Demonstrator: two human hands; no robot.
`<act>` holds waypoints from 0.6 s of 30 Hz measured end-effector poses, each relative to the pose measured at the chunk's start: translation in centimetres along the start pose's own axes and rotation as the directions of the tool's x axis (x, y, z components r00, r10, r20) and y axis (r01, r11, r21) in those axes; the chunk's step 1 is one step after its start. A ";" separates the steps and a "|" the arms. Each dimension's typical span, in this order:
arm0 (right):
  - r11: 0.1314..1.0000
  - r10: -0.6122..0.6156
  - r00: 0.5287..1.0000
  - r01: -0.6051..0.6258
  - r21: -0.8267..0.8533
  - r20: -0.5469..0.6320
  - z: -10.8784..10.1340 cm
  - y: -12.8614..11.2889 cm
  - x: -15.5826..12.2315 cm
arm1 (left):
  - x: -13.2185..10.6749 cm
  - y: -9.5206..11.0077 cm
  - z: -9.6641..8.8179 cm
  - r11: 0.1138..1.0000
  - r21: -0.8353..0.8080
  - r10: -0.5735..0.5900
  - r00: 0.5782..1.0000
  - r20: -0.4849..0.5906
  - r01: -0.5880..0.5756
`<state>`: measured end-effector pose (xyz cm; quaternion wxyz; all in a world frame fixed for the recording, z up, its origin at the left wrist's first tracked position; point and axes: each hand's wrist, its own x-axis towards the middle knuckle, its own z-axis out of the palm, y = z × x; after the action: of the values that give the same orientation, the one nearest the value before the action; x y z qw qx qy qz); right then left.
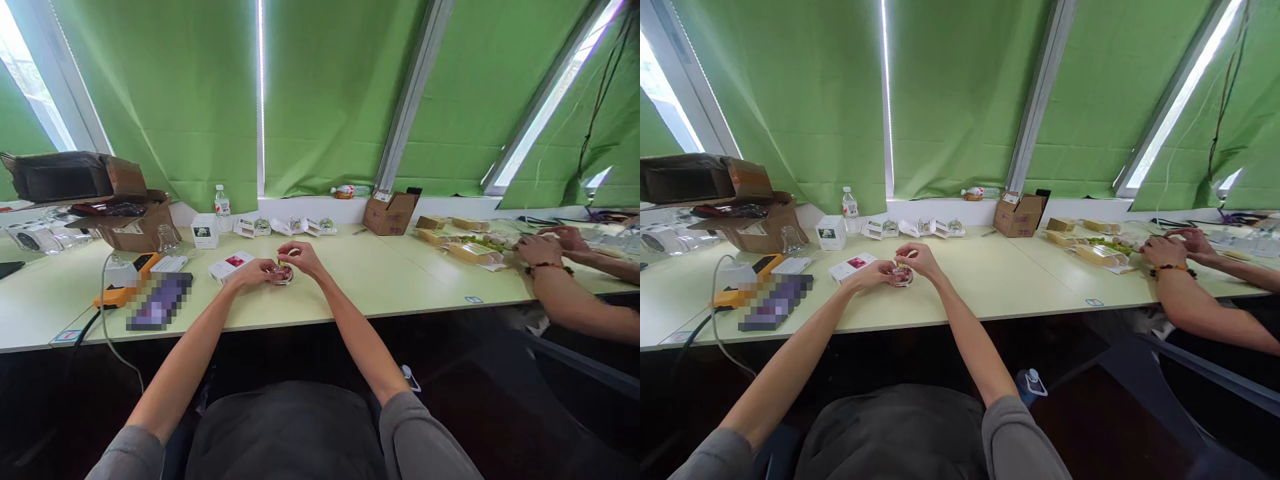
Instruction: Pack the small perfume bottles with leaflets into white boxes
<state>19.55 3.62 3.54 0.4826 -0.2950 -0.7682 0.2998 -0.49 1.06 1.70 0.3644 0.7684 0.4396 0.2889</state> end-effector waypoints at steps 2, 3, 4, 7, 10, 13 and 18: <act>1.000 -0.017 1.000 0.017 0.004 -0.001 0.0 0.1 0.0 | 0.0 -0.1 -0.1 1.000 -0.005 0.005 1.000 0.012 -0.005; 1.000 -0.023 1.000 0.024 0.007 -0.006 0.0 0.1 0.0 | 0.0 -0.1 -0.1 1.000 -0.006 0.007 1.000 0.012 -0.007; 1.000 -0.027 1.000 0.027 0.009 -0.011 -0.1 0.1 0.0 | 0.0 -0.1 -0.1 1.000 -0.009 0.010 1.000 0.015 -0.009; 1.000 -0.022 1.000 0.022 0.013 -0.003 -0.1 0.2 0.0 | 0.0 -0.1 -0.1 0.999 -0.028 0.019 0.999 0.027 -0.018; 1.000 -0.016 1.000 0.016 0.021 0.007 0.0 0.4 0.0 | 0.1 -0.1 0.0 0.999 -0.040 0.021 1.000 0.019 -0.021; 1.000 -0.013 1.000 0.013 0.028 -0.010 0.1 0.8 0.2 | 0.1 -0.2 0.0 0.999 -0.040 0.026 1.000 0.016 -0.025; 0.999 0.024 1.000 -0.024 0.023 -0.005 0.0 1.3 0.3 | 0.1 -0.2 0.0 1.000 -0.017 0.021 1.000 0.018 -0.021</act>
<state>19.63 4.70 2.78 0.4843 -0.2995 -0.7598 0.3138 -0.56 1.27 1.53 0.3719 0.7726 0.4255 0.2894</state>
